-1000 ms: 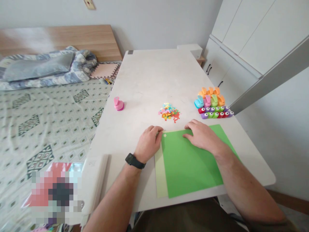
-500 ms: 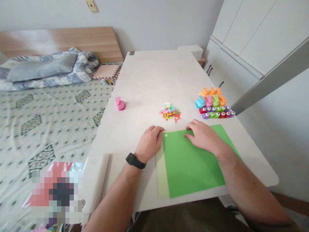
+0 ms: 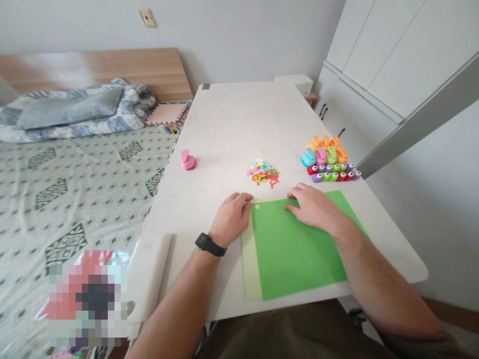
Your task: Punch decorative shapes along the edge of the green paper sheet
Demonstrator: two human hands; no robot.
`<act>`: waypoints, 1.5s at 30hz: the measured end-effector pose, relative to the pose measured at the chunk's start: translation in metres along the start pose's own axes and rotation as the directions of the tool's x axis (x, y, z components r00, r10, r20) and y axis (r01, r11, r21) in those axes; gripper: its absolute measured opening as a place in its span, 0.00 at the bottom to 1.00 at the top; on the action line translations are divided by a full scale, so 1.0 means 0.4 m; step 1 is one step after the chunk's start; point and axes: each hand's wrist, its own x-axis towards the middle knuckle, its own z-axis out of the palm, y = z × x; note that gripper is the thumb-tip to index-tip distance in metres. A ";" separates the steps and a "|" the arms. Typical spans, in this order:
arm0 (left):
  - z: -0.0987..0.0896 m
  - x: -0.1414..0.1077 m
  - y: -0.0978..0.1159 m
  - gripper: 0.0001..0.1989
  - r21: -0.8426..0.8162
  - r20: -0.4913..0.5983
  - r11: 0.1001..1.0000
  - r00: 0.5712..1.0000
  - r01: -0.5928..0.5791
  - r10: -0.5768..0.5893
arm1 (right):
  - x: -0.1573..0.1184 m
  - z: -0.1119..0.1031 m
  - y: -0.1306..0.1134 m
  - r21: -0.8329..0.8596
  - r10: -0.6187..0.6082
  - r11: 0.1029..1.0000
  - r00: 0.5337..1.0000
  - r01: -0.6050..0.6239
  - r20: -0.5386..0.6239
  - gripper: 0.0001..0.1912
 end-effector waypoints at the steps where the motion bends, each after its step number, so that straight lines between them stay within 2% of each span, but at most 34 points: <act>1: 0.000 -0.001 -0.001 0.12 -0.003 -0.003 1.000 1.000 0.000 0.000 | 0.000 -0.001 0.000 -0.001 0.003 1.000 1.000 -0.003 0.004 0.14; 13: -0.005 -0.005 -0.020 0.16 -0.038 -0.039 0.999 0.999 -0.005 0.003 | -0.008 -0.013 -0.002 -0.018 0.014 1.000 1.000 -0.014 0.021 0.14; 22: -0.010 -0.003 -0.045 0.19 -0.099 0.000 0.995 1.000 0.005 -0.005 | -0.010 -0.016 -0.001 -0.030 0.012 0.999 0.999 -0.012 0.030 0.16; 45: -0.023 -0.002 -0.036 0.21 -0.067 0.024 0.998 1.000 0.012 -0.011 | -0.008 -0.010 0.011 -0.035 0.008 0.999 1.000 -0.007 0.026 0.17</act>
